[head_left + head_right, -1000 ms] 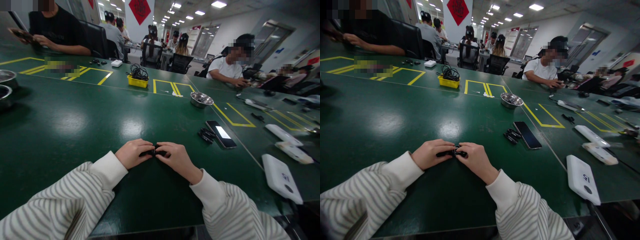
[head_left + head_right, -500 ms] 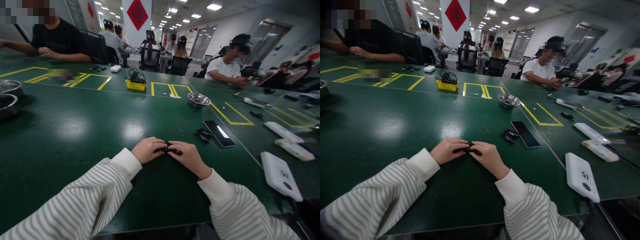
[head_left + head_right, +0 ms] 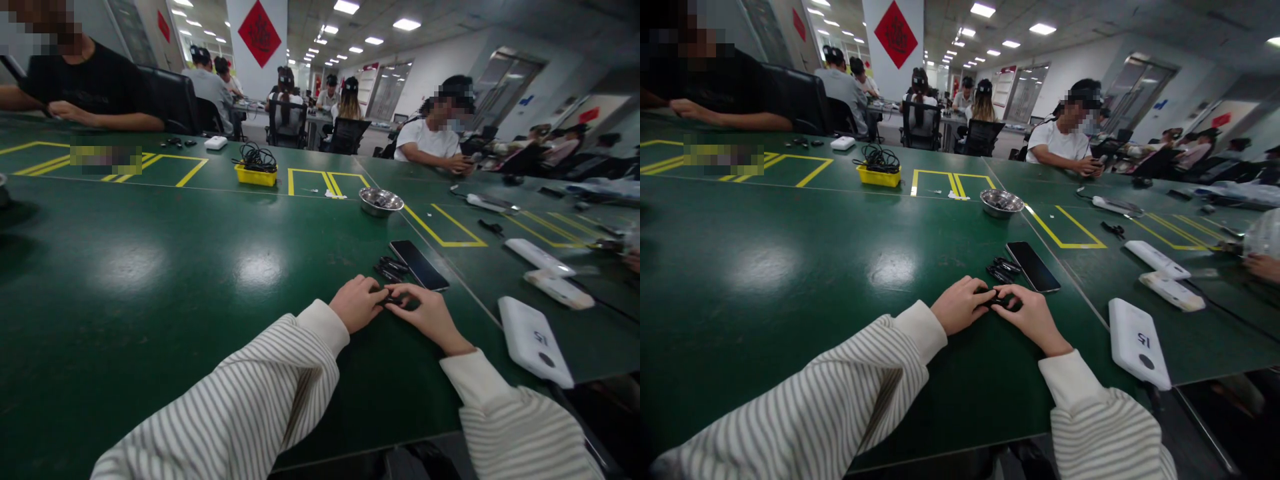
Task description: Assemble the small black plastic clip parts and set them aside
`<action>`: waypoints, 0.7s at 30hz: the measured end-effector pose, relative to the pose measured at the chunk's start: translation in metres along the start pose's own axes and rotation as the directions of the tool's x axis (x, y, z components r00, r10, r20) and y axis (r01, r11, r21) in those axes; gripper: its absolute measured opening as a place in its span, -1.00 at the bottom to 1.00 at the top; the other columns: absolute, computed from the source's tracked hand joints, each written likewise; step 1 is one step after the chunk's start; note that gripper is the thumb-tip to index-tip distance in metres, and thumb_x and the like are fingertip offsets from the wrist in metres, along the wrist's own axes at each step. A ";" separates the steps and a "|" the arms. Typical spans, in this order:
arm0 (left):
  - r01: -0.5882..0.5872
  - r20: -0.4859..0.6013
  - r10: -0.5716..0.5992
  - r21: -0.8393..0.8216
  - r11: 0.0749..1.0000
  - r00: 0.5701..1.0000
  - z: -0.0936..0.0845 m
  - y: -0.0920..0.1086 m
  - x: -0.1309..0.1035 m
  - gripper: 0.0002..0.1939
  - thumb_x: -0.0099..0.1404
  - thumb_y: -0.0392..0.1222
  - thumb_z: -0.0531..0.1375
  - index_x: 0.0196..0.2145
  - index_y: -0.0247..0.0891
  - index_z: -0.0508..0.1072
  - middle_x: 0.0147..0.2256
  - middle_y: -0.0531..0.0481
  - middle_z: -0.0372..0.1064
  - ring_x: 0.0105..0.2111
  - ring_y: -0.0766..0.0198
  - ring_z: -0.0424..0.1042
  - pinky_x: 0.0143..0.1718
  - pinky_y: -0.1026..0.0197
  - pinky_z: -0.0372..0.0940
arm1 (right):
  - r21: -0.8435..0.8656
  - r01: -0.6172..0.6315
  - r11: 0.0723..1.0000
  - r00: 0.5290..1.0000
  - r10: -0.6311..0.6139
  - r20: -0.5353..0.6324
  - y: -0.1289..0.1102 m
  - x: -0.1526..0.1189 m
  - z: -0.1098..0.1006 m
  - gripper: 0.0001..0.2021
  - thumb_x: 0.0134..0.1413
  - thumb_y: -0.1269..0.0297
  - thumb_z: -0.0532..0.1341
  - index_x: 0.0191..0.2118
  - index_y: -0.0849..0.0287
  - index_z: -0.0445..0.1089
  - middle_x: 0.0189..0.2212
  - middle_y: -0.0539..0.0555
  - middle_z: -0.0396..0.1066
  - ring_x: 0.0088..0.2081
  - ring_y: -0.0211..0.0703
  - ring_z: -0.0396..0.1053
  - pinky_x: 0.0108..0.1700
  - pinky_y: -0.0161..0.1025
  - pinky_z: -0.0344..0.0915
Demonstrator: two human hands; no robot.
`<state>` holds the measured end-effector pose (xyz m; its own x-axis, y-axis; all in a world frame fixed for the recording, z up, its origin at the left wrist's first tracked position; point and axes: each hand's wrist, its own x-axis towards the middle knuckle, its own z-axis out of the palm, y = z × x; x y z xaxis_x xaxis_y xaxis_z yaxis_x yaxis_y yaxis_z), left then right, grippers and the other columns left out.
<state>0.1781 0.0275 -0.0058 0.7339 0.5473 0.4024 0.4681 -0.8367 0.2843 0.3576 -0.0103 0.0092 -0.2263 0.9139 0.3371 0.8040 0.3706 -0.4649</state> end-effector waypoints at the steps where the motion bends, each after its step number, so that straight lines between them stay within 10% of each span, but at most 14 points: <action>1: 0.003 -0.005 -0.003 0.004 1.000 1.000 -0.001 0.001 -0.001 -0.62 0.17 -0.21 0.09 -0.03 -0.24 0.23 -0.12 -0.13 0.21 -0.16 0.15 0.20 -0.15 0.11 0.20 | -0.018 -0.003 1.000 1.000 0.003 0.000 0.001 0.001 0.000 -0.84 -0.16 0.23 0.21 -0.40 0.17 0.29 -0.24 0.10 0.41 -0.55 -0.28 0.31 -0.43 -0.23 0.35; 21: 0.172 0.112 -0.169 -0.013 0.985 0.979 -0.076 -0.033 -0.113 -0.54 0.16 -0.18 0.11 0.02 -0.27 0.17 0.06 -0.13 0.09 0.03 0.12 0.07 0.02 0.02 0.11 | -0.398 -0.139 0.907 0.980 0.067 -0.188 0.024 0.042 -0.008 -0.64 0.08 0.11 -0.04 -0.34 0.21 0.43 -0.29 0.13 0.43 -0.21 -0.01 0.29 -0.23 -0.11 0.20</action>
<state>0.0418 -0.0053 0.0055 0.6942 0.6755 0.2486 0.5810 -0.7298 0.3605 0.3724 0.0353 0.0186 -0.0641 0.8891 0.4533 0.9794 0.1433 -0.1425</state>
